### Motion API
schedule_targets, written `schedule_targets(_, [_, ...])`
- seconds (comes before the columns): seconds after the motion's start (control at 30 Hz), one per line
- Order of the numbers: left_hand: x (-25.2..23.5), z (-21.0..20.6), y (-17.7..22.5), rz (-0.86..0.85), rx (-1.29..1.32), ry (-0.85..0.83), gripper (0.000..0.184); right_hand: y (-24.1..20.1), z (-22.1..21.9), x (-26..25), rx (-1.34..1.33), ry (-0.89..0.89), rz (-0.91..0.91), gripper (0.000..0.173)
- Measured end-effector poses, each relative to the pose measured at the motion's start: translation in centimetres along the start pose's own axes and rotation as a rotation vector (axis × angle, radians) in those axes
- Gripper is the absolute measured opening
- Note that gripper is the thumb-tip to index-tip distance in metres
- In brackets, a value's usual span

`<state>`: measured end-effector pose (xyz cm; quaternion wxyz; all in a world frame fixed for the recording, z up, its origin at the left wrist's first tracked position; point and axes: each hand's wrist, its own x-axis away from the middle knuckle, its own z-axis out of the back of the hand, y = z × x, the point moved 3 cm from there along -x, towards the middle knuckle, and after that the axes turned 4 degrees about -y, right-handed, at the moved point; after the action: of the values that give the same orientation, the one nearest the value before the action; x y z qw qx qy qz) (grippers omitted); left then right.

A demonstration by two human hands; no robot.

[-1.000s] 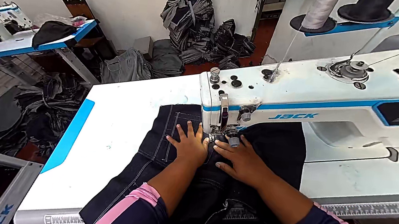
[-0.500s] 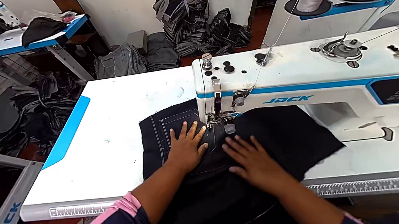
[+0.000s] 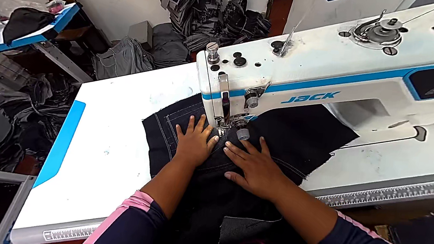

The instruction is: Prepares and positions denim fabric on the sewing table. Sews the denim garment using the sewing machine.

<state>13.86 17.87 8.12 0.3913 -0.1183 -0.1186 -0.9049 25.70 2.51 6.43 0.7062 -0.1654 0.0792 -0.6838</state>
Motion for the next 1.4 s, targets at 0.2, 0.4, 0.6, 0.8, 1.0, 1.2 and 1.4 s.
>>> schedule_targets(0.2, [-1.7,0.7,-0.3,0.050,0.020,0.012,0.054,1.9,0.8,-1.8,0.054,0.033,0.057,0.066])
schedule_targets(0.4, [-2.7,2.3,-3.9,-0.428,-0.239,-0.060,0.063,-0.6,3.4,-1.0,-0.099,-0.196,0.042,0.068])
schedule_targets(0.6, [-1.3,0.5,-4.2,-0.311,-0.064,-0.039,0.066,-6.2,2.9,3.4,-0.024,-0.485,0.405,0.031])
schedule_targets(0.8, [6.3,-0.5,4.9,0.257,-0.013,-0.303,0.087,5.1,9.1,3.1,0.383,-0.346,-0.141,0.015])
schedule_targets(1.0, [5.9,-3.2,2.9,-0.059,0.053,-0.076,0.073,-3.8,2.1,3.3,-0.015,-0.055,0.016,0.038])
schedule_targets(1.2, [5.4,-3.0,0.6,-0.155,0.234,-0.005,0.074,-4.0,-1.6,3.1,0.100,0.462,0.025,0.025])
schedule_targets(1.4, [5.3,-2.5,0.4,-0.154,0.246,-0.029,0.076,-4.3,-0.9,2.7,-0.039,0.312,-0.061,0.034])
